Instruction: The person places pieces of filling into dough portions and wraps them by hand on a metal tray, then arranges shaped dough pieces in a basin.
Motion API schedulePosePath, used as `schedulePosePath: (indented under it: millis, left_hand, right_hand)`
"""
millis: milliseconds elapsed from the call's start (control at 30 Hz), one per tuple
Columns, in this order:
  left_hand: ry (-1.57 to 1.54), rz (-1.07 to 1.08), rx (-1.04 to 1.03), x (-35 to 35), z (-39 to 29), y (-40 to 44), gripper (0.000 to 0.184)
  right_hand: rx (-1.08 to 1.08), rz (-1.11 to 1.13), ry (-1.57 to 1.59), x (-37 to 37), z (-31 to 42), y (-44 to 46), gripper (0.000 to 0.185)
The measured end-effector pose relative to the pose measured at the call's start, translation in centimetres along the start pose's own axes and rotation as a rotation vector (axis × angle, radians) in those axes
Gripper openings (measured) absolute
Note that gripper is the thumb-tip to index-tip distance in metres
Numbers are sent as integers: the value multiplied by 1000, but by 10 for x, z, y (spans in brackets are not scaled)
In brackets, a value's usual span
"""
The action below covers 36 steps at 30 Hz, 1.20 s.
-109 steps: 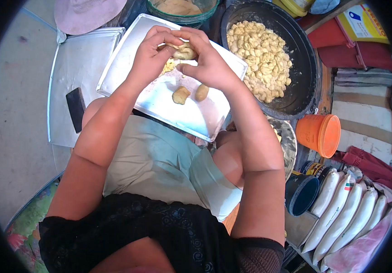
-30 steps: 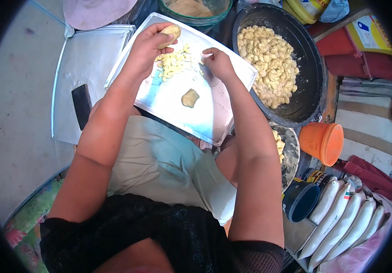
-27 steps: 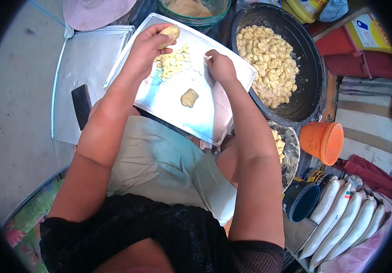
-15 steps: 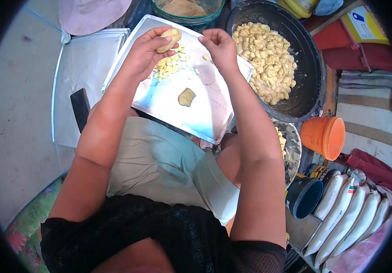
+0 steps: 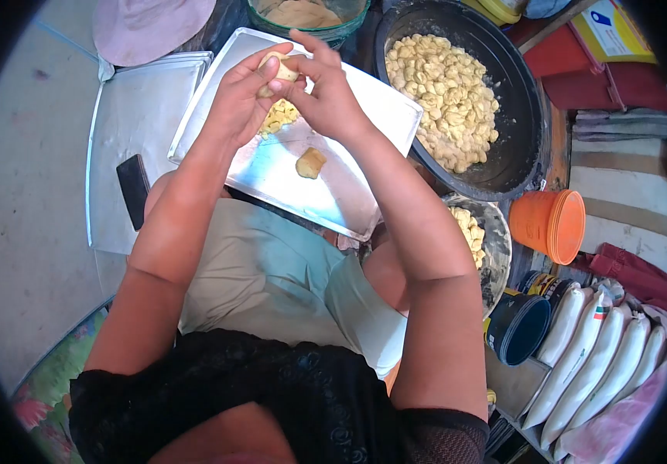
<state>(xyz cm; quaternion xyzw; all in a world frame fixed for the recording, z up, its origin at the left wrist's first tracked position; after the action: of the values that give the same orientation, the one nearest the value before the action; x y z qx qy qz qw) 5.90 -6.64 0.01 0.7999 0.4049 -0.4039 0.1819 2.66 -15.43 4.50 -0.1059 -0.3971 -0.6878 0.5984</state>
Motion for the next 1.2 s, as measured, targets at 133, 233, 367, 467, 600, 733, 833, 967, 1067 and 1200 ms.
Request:
schedulePosePath:
  millis: [133, 233, 367, 467, 600, 733, 833, 967, 1067, 1200]
  left_hand:
    - [259, 58, -247, -12, -16, -5, 61]
    - [413, 84, -483, -19, -42, -7, 65]
    - [744, -59, -542, -10, -49, 0, 67]
    - [1018, -79, -38, 8, -3, 9, 46]
    - [1454, 389, 255, -1, 79, -21, 39]
    - [1781, 395, 348, 15, 126, -39, 36]
    - [1889, 416, 379, 24, 139, -38, 32]
    - [1714, 364, 263, 11, 123, -29, 27]
    - [1009, 120, 350, 17, 100, -7, 31]
    - [124, -2, 240, 8, 67, 12, 36]
  right_hand:
    - [29, 238, 32, -22, 10, -9, 30]
    - [42, 255, 57, -22, 14, -11, 27]
    - [-246, 79, 345, 18, -19, -1, 36]
    - [-258, -232, 198, 98, -48, 4, 62]
    - [-331, -486, -328, 171, -112, -15, 32]
    - [-450, -146, -1087, 128, -144, -29, 41]
    - [-340, 221, -713, 43, -161, -35, 34]
    - [-201, 252, -873, -14, -146, -44, 29]
    - [-181, 405, -909, -30, -160, -46, 25]
    - [-173, -22, -327, 18, -135, -23, 16]
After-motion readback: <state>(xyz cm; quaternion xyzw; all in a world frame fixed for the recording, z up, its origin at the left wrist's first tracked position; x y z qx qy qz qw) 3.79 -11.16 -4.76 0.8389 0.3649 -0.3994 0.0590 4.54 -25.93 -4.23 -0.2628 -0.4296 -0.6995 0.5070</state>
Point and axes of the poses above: each hand's wrist, its own y-axis towards the middle knuckle, its own x-axis out of the back of the hand, z = x × y, the point moved 10 cm from there along y, towards the middle knuckle, and after that the axes turned 13 degrees about -y, right-handed, at the moved point
